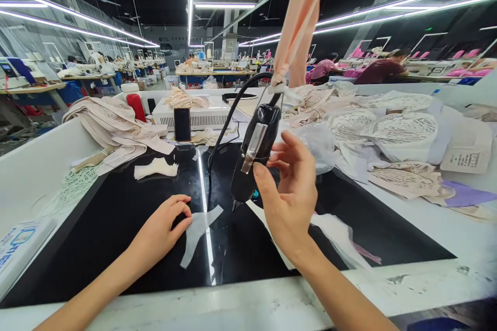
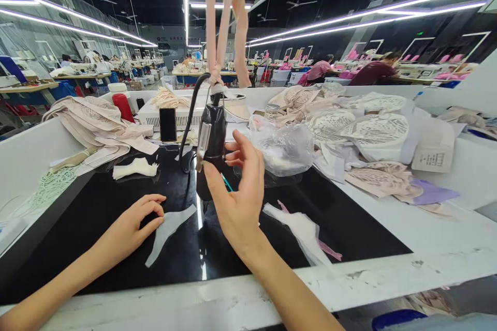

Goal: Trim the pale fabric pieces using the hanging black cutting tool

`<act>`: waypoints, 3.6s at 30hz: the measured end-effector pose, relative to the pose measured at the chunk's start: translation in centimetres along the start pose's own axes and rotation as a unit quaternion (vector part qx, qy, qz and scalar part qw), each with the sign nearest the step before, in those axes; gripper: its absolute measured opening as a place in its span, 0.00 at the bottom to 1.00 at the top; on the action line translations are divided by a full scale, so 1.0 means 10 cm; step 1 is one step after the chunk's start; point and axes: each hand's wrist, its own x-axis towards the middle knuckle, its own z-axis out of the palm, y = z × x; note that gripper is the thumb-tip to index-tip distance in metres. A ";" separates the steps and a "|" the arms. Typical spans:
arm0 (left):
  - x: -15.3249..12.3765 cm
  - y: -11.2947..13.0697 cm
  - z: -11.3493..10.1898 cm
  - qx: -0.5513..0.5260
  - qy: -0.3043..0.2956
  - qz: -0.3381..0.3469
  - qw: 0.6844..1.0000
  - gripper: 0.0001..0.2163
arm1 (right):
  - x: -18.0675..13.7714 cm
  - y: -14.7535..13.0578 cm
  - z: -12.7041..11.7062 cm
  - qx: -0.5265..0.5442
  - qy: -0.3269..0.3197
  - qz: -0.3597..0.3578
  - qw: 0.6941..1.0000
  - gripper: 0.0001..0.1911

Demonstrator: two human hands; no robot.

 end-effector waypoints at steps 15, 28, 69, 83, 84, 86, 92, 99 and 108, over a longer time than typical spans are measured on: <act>-0.05 0.06 -0.19 0.017 0.011 0.028 0.999 0.06 | -0.26 -0.21 -0.04 -0.059 -0.213 -0.243 0.944 0.13; -0.07 0.02 -0.28 0.012 -0.103 0.152 0.983 0.14 | 0.23 0.13 -0.27 0.131 -0.085 0.105 0.982 0.38; -0.09 0.02 -0.26 -0.007 -0.158 0.126 0.979 0.24 | -0.29 -0.25 0.59 0.335 -0.143 0.184 0.913 0.12; -0.07 -0.08 -0.12 0.026 0.005 0.021 0.999 0.09 | -0.07 -0.18 0.30 0.137 -0.116 0.112 0.977 0.13; -0.06 -0.07 -0.11 0.030 0.008 0.018 0.999 0.08 | -0.06 -0.17 0.28 0.091 -0.115 0.092 0.985 0.11; -0.05 -0.04 -0.09 0.035 0.011 0.013 0.999 0.05 | -0.03 -0.15 0.23 0.011 -0.108 0.046 0.993 0.08; -0.06 -0.07 -0.05 0.020 0.010 0.015 1.000 0.07 | -0.07 -0.10 0.18 0.001 -0.024 0.027 0.999 0.34; -0.08 -0.29 -0.01 -0.020 0.034 0.038 0.999 0.13 | -0.25 -0.22 0.10 -0.089 -0.106 -0.245 0.960 0.10; -0.08 -0.44 0.09 0.017 0.043 0.063 0.997 0.15 | -0.50 -0.16 0.43 -0.176 -0.501 -0.152 0.834 0.11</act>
